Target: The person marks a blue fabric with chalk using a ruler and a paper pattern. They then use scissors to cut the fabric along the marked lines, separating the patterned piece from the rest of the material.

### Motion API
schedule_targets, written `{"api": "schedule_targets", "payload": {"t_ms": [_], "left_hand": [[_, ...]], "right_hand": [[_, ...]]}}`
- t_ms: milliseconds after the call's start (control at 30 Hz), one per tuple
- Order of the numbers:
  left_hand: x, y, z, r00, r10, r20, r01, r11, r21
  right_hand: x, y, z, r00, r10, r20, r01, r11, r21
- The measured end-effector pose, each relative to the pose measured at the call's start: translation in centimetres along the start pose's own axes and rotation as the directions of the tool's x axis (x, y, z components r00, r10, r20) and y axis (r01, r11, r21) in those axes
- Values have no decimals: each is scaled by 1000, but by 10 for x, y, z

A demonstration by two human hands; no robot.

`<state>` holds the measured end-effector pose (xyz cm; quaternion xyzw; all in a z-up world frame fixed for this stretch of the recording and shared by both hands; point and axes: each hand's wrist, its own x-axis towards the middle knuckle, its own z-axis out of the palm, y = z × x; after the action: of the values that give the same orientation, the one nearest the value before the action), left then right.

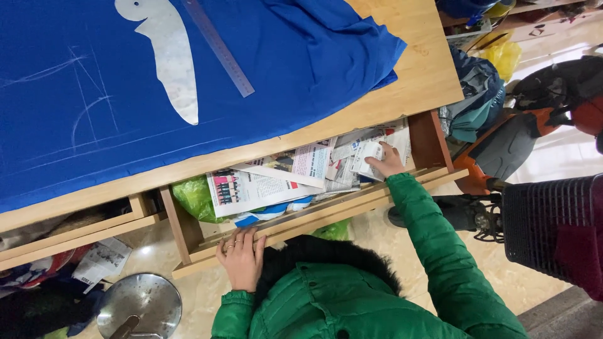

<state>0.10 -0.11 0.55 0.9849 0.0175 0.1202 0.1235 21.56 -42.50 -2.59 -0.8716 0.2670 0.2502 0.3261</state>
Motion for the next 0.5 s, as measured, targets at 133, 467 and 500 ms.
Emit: {"api": "schedule_targets", "payload": {"t_ms": [133,467,500], "left_hand": [[0,-1,1,1000,7,-6,-7,1000,11],[-2,-2,2,1000,0,8,0,1000,-7],[-2,-2,2,1000,4,5,-4,1000,-2]], "right_hand": [[3,4,-4,1000,-1,19,1,999,40],[20,10,18,1000,5,29,-3,998,-64],[11,1,17,998,54,45,-50,996,-79]]}}
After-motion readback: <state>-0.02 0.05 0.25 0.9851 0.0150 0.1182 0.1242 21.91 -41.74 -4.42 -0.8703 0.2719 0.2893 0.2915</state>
